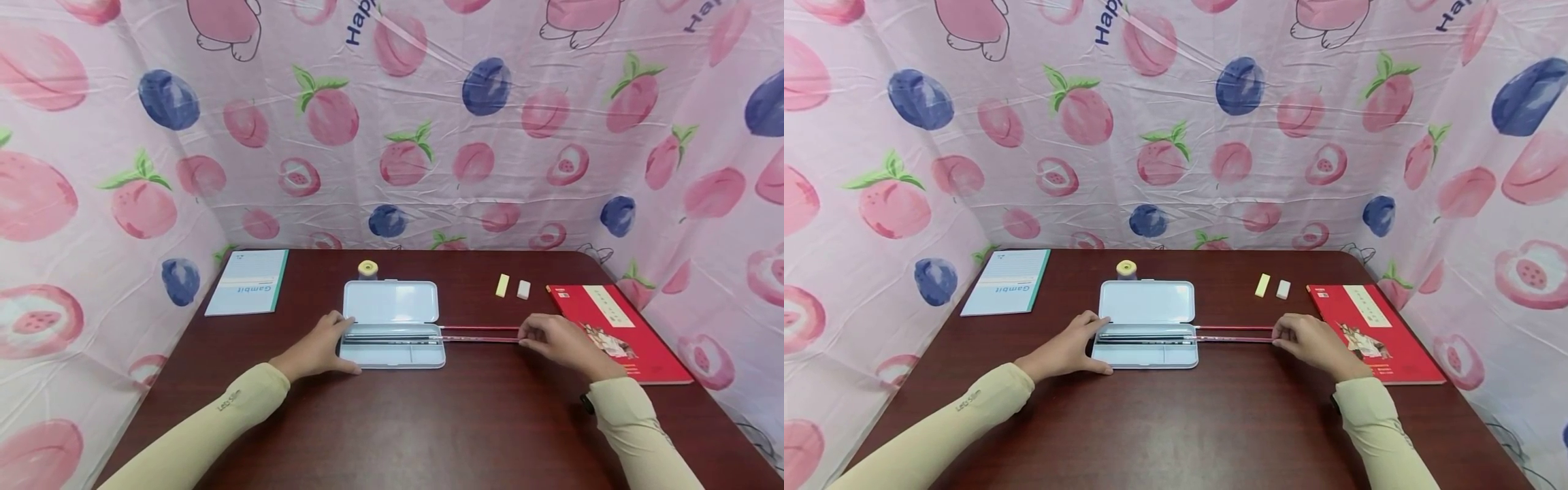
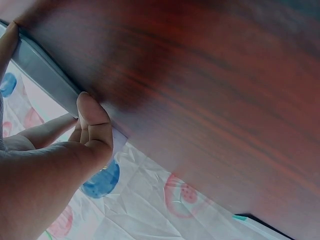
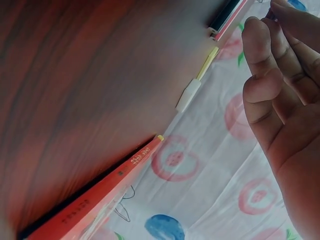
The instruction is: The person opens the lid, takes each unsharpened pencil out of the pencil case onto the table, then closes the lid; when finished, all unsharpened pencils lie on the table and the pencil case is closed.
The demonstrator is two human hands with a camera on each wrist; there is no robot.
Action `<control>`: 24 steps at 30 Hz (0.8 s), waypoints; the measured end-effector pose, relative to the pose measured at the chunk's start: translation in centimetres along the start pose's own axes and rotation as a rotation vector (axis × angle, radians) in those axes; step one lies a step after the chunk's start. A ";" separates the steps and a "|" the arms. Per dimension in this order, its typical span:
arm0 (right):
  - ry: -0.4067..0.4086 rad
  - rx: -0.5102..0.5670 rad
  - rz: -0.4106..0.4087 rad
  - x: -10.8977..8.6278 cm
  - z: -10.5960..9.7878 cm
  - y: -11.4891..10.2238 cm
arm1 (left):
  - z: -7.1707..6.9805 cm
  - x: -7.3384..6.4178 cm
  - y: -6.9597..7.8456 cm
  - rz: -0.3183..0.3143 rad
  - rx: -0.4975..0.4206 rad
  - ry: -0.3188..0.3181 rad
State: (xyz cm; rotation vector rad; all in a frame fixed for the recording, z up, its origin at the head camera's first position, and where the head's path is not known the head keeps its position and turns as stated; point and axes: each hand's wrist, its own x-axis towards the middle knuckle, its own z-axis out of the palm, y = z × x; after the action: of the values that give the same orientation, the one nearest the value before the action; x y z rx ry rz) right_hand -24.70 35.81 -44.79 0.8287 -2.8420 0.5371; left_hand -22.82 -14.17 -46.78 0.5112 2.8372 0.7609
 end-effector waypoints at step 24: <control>-0.041 -0.009 0.079 -1.5 -0.3 1.2 | -0.3 0.1 0.1 0.011 -0.005 -0.018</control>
State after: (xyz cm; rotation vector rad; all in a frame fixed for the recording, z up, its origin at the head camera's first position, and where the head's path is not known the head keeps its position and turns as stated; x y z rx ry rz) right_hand -24.06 37.64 -45.23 0.7362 -2.9228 0.5225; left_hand -22.90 -14.16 -46.49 0.5299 2.8178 0.7617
